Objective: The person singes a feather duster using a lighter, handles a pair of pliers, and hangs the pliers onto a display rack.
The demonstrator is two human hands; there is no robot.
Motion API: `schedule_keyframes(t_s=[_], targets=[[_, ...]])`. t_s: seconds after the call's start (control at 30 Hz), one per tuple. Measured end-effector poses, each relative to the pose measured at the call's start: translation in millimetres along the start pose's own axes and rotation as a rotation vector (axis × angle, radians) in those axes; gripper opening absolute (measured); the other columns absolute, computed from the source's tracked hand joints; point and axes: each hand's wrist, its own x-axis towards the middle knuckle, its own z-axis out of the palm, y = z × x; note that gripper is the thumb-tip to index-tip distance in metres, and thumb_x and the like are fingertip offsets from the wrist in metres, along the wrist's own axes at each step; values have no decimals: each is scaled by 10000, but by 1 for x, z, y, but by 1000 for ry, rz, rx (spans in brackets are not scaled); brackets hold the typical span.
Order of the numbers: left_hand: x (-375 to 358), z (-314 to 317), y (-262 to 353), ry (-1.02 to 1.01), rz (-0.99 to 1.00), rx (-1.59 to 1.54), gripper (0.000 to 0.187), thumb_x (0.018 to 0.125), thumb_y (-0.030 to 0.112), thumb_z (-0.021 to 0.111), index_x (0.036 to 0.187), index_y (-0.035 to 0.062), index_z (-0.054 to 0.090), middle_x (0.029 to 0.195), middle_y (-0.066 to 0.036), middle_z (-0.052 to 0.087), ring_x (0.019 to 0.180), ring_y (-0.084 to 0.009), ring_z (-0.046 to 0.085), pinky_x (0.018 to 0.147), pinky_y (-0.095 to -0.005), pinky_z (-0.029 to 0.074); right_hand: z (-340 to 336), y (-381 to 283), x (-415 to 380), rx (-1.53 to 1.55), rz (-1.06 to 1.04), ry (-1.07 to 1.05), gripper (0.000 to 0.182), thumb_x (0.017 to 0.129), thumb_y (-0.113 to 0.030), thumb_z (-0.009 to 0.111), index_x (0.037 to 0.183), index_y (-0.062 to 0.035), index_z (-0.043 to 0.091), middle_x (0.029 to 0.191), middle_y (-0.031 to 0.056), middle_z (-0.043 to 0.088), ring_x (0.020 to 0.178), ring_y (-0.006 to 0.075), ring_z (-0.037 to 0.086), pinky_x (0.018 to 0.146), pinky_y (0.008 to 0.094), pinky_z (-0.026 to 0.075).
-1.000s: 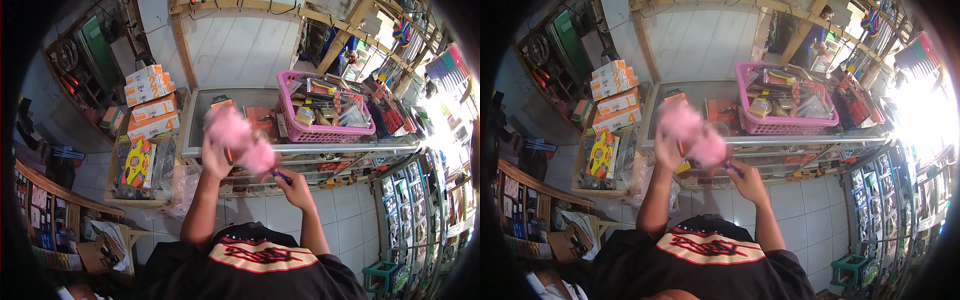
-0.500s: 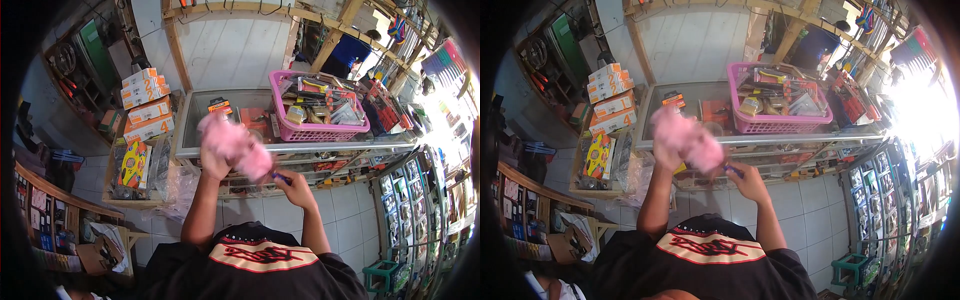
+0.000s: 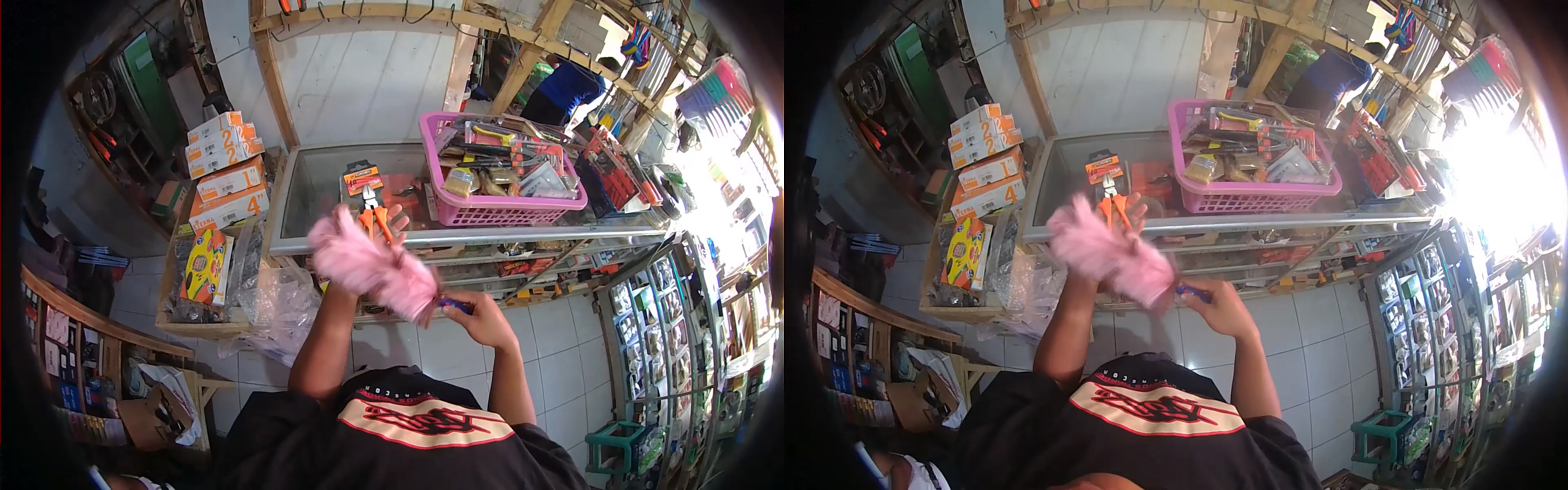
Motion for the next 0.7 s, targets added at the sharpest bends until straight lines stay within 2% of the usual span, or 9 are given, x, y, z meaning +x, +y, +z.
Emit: schedule_keyframes(t_s=[0.1, 0.13, 0.2, 0.37, 0.47, 0.57, 0.6, 0.63, 0.7], targets=[[0, -24, -3, -321, -39, -86, 873, 1063, 782, 353, 1617, 112, 437, 1610, -148, 531, 1437, -346, 549, 1184, -541, 463, -7, -7, -7, -181, 206, 171, 339, 997, -153, 773, 1282, 28, 745, 936, 142, 763, 835, 117, 619, 806, 330, 555], [-8, 26, -12, 59, 62, 52, 836, 1077, 762, 338, 1606, 124, 451, 1587, -145, 546, 1418, -348, 565, 1188, -545, 466, -8, 0, -12, -126, 156, 107, 337, 1002, -161, 764, 1281, 27, 746, 922, 151, 756, 814, 130, 621, 792, 336, 552], [-10, 31, -22, 30, 104, 93, 789, 1103, 673, 414, 1633, 90, 399, 1581, -150, 543, 1412, -351, 564, 1191, -535, 469, -9, 20, -25, -15, 53, -20, 334, 1012, -176, 748, 1278, 25, 747, 895, 170, 740, 772, 156, 626, 766, 348, 547], [-16, 29, -43, 195, 118, 5, 785, 1092, 643, 486, 1606, 52, 434, 1605, -176, 529, 1397, -383, 579, 1196, -540, 459, 7, -3, -32, -140, 10, 147, 292, 1050, -225, 723, 1203, 22, 750, 814, 44, 665, 715, 89, 524, 659, 301, 480], [5, -56, -70, -79, 88, -168, 849, 1052, 697, 518, 1590, 43, 452, 1412, -241, 642, 1277, -388, 647, 1103, -550, 520, 4, -4, -43, -5, 94, -20, 292, 1071, -269, 704, 1169, 2, 751, 786, 15, 643, 699, 85, 538, 640, 299, 473], [-5, -11, -64, -284, 108, -89, 784, 1082, 686, 450, 1517, 35, 488, 1393, -197, 603, 1157, -369, 660, 1007, -573, 577, -10, 17, -55, 54, 162, -99, 287, 1085, -295, 684, 1125, -15, 734, 745, -19, 598, 672, 76, 530, 610, 293, 446], [-7, 5, -68, 44, 302, -76, 817, 1053, 738, 456, 1445, 26, 538, 1252, -188, 637, 1084, -355, 664, 929, -565, 595, -21, 27, -62, 55, 205, -136, 284, 1084, -292, 687, 1125, -15, 733, 747, -21, 599, 671, 75, 527, 610, 291, 443], [-5, 15, -60, -126, 298, -136, 823, 1042, 753, 459, 1416, 30, 580, 1250, -172, 662, 1098, -348, 663, 922, -533, 595, -29, 38, -70, 54, 253, -178, 281, 1082, -289, 689, 1126, -15, 733, 748, -24, 601, 670, 74, 524, 610, 289, 440], [-6, 19, -54, 168, 461, -115, 795, 1057, 725, 459, 1409, 24, 585, 1256, -176, 667, 1088, -338, 667, 917, -522, 595, -32, 51, -76, 26, 200, -140, 291, 1070, -275, 696, 1177, -7, 731, 752, 25, 614, 700, 112, 549, 658, 324, 473]])
